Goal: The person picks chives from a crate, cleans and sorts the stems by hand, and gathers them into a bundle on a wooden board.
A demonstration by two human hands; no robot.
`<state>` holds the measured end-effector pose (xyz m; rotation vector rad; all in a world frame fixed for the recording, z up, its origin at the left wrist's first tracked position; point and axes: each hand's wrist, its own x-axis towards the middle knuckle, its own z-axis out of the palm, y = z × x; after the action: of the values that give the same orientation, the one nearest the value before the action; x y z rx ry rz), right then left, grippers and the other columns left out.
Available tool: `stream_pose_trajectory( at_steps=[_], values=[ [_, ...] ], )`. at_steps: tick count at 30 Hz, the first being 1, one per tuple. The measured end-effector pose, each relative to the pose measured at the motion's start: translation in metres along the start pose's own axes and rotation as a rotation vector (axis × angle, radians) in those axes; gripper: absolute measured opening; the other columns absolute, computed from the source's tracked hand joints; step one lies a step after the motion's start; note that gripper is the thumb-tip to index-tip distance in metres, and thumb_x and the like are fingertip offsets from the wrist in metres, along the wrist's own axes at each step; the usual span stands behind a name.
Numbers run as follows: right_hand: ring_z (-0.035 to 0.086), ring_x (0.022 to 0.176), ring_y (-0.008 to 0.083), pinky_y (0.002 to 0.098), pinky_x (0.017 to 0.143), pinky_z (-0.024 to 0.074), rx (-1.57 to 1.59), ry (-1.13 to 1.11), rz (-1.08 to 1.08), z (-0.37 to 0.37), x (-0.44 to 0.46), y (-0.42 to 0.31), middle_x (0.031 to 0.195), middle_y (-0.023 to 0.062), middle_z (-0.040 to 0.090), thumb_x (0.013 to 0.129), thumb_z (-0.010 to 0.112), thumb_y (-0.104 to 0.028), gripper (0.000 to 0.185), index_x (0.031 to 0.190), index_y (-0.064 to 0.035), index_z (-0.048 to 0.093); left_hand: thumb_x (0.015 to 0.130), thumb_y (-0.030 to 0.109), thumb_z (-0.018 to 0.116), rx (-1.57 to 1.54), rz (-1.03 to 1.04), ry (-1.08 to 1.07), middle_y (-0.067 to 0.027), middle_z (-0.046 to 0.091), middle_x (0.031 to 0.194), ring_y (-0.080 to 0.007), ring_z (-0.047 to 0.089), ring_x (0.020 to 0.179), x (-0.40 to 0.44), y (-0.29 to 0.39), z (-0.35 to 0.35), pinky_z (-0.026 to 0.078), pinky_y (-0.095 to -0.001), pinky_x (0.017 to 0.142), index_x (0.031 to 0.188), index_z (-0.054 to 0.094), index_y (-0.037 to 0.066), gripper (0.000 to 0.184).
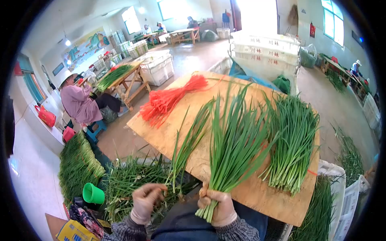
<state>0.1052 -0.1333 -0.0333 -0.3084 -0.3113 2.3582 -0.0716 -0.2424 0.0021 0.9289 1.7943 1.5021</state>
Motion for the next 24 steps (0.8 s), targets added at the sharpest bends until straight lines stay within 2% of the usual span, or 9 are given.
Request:
stream_pose_trajectory(
  at_steps=[1, 5, 8, 11, 12, 15, 17, 21, 24],
  values=[
    [0.04, 0.05, 0.006, 0.0231, 0.047, 0.0334, 0.003, -0.038, 0.052, -0.015, 0.007, 0.003, 0.067, 0.0012, 0.05, 0.078, 0.054, -0.009, 0.021, 0.097, 0.0001, 0.049, 0.082, 0.004, 0.052, -0.016, -0.034, 0.112, -0.004, 0.06, 0.067, -0.0049, 0.05, 0.056, 0.006, 0.0, -0.004, 0.037, -0.0169, 0.049, 0.089, 0.064, -0.001, 0.015],
    [0.037, 0.051, 0.0072, 0.0233, 0.049, 0.0328, 0.19, 0.041, 0.141, -0.038, 0.017, 0.016, 0.069, 0.0024, 0.049, 0.079, 0.053, -0.011, 0.028, 0.104, 0.0003, 0.047, 0.084, 0.007, 0.052, 0.04, -0.076, 0.201, -0.0007, 0.057, 0.068, -0.0037, 0.044, 0.052, 0.022, -0.022, -0.028, 0.034, -0.0169, 0.047, 0.095, 0.062, -0.001, 0.017],
    [0.036, 0.053, 0.0068, 0.0226, 0.049, 0.0324, 0.132, 0.072, 0.125, -0.03, 0.015, 0.016, 0.067, 0.0, 0.042, 0.08, 0.053, -0.013, 0.031, 0.106, 0.0021, 0.046, 0.083, 0.006, 0.052, 0.076, -0.092, 0.205, -0.0008, 0.056, 0.069, -0.0039, 0.045, 0.054, 0.03, -0.038, -0.032, 0.034, -0.0172, 0.048, 0.094, 0.062, -0.002, 0.017],
    [0.037, 0.052, 0.0072, 0.0233, 0.049, 0.0337, 0.185, 0.042, 0.114, -0.028, 0.014, 0.012, 0.068, 0.0005, 0.042, 0.083, 0.053, -0.013, 0.031, 0.107, 0.0036, 0.045, 0.081, 0.007, 0.056, 0.305, 0.1, 0.169, -0.0097, 0.062, 0.079, -0.0148, 0.056, 0.069, 0.042, -0.06, -0.027, 0.044, -0.0242, 0.063, 0.09, 0.063, -0.002, 0.014],
    [0.037, 0.052, 0.007, 0.0232, 0.048, 0.034, 0.19, 0.029, 0.099, -0.024, 0.012, 0.01, 0.068, 0.0008, 0.043, 0.084, 0.053, -0.013, 0.03, 0.107, 0.004, 0.046, 0.081, 0.008, 0.057, 0.356, 0.074, 0.138, -0.0134, 0.062, 0.086, -0.02, 0.059, 0.077, 0.045, -0.059, -0.022, 0.045, -0.0276, 0.07, 0.089, 0.063, -0.002, 0.015],
    [0.037, 0.051, 0.0066, 0.0226, 0.046, 0.0335, 0.152, 0.009, 0.027, -0.022, 0.013, 0.01, 0.068, 0.0011, 0.042, 0.086, 0.05, -0.013, 0.028, 0.107, 0.0045, 0.043, 0.078, 0.014, 0.059, 0.466, 0.143, 0.172, -0.0155, 0.063, 0.085, -0.024, 0.061, 0.077, 0.052, -0.056, -0.008, 0.046, -0.0303, 0.07, 0.087, 0.063, -0.002, 0.018],
    [0.037, 0.051, 0.0067, 0.0222, 0.046, 0.0332, 0.105, 0.068, 0.035, -0.024, 0.016, 0.011, 0.069, 0.0016, 0.044, 0.086, 0.051, -0.013, 0.029, 0.108, 0.005, 0.044, 0.078, 0.017, 0.058, 0.464, -0.019, 0.089, -0.0163, 0.063, 0.082, -0.0252, 0.061, 0.076, 0.06, -0.057, -0.006, 0.046, -0.0304, 0.069, 0.087, 0.063, -0.003, 0.022],
    [0.037, 0.051, 0.0066, 0.0221, 0.046, 0.0333, 0.034, 0.14, 0.068, -0.029, 0.02, 0.015, 0.072, 0.0028, 0.048, 0.085, 0.052, -0.011, 0.03, 0.109, 0.0052, 0.044, 0.082, 0.018, 0.057, 0.137, -0.244, -0.123, -0.006, 0.062, 0.078, -0.0112, 0.054, 0.071, 0.077, -0.075, -0.007, 0.042, -0.0235, 0.064, 0.092, 0.063, -0.005, 0.026],
    [0.038, 0.051, 0.0066, 0.0219, 0.046, 0.0341, -0.002, 0.139, 0.063, -0.028, 0.021, 0.015, 0.075, 0.0042, 0.052, 0.084, 0.052, -0.009, 0.028, 0.107, 0.0055, 0.046, 0.081, 0.017, 0.059, -0.091, -0.279, -0.053, -0.0044, 0.062, 0.076, -0.0108, 0.054, 0.068, 0.081, -0.074, 0.005, 0.042, -0.0227, 0.063, 0.09, 0.063, -0.004, 0.024]
  ],
)
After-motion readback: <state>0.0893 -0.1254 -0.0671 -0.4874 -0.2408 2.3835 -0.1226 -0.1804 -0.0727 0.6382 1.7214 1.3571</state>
